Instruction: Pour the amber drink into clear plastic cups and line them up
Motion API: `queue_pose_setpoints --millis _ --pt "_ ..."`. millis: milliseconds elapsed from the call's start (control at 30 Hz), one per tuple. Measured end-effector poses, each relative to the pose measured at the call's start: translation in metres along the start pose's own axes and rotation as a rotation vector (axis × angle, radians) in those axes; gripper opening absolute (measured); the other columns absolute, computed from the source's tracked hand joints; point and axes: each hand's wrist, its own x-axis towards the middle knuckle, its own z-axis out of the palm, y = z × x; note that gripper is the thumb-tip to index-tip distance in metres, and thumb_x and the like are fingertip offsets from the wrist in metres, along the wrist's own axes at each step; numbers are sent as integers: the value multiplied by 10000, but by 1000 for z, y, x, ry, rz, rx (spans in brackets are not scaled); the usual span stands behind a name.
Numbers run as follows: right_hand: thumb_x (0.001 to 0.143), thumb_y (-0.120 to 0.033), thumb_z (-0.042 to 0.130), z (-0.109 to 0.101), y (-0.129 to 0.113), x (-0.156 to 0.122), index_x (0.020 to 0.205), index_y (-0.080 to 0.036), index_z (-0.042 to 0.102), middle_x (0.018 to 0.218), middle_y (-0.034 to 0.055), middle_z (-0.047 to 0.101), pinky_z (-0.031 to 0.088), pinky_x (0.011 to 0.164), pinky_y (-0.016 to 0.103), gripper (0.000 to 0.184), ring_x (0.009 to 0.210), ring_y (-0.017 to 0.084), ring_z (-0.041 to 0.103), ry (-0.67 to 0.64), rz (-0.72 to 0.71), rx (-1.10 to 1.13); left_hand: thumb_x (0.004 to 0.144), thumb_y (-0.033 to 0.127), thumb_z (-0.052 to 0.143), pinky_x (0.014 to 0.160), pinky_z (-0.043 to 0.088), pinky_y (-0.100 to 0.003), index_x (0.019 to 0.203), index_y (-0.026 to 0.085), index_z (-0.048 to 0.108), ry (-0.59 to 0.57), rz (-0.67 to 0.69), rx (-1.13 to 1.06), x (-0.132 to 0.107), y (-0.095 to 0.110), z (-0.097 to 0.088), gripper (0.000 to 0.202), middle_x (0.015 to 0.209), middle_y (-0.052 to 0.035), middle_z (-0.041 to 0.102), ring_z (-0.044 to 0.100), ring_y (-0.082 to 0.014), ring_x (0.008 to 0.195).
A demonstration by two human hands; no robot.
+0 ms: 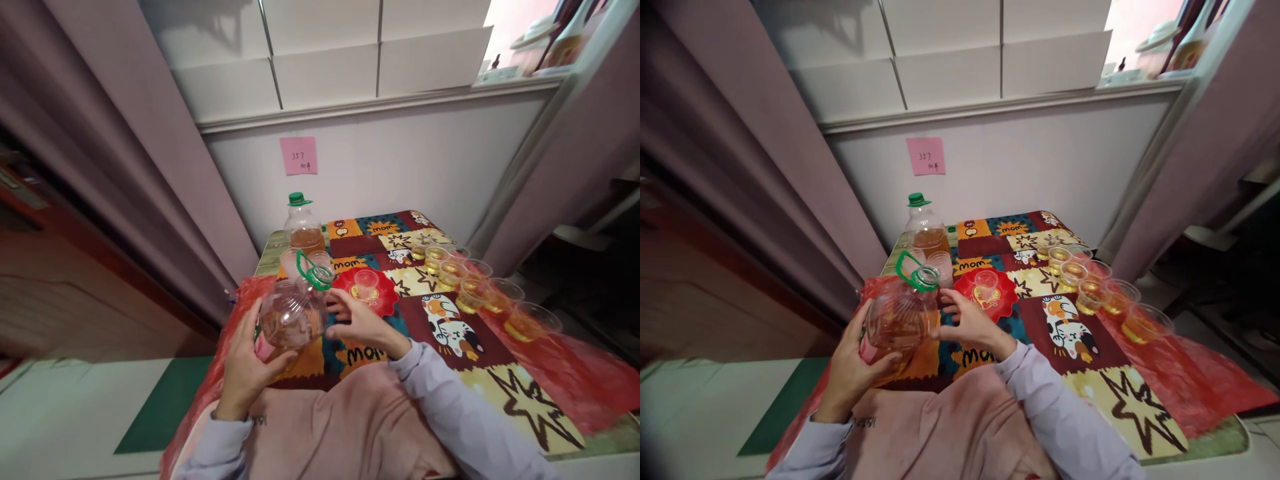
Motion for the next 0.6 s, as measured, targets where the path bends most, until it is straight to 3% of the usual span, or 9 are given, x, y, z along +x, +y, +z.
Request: queue_pose_setpoints --millis 100,200,333,433,500,600 --pt "571 -518 1084 31 7 5 1630 -293 419 1653 191 508 530 1181 578 1270 1452 380 604 -66 -31 146 742 688 881 1267 409 -603 1677 201 444 -18 7 22 1 2 3 1142 1691 -219 514 512 -441 1542" --pt "509 -523 1106 49 8 7 1669 -337 322 1669 181 478 527 1195 588 1412 1503 392 564 -45 -53 317 724 688 895 1270 400 -615 1684 194 434 -12 14 38 3 4 7 1174 1693 -227 508 498 -453 1550" --pt "539 -504 1107 54 11 8 1682 -353 261 1605 172 544 519 1202 606 1429 1453 368 617 -19 -63 429 672 696 926 1283 371 -623 1688 221 440 -55 9 18 5 4 4 1222 1717 -209 483 472 -463 1565" --pt "559 -475 1107 52 12 8 1668 -352 277 1572 162 576 535 1189 602 1391 1423 354 641 -15 -80 469 652 748 907 1333 269 -613 1610 240 562 -32 2 -69 4 0 -6 1137 1710 -178 499 428 -462 1591" --pt "572 -457 1105 51 12 9 1660 -349 289 1563 154 587 536 1191 595 1364 1421 348 643 -14 -82 488 761 758 824 1350 243 -574 1502 223 660 124 -141 -168 3 -7 -12 928 1649 -165 568 445 -430 1583" --pt "585 -448 1101 50 11 10 1655 -345 291 1543 145 608 527 1198 597 1345 1407 343 655 -10 -90 503 978 695 613 1288 393 -540 1339 221 730 411 -607 -572 -3 -21 -9 607 1443 -132 720 621 -353 1439"
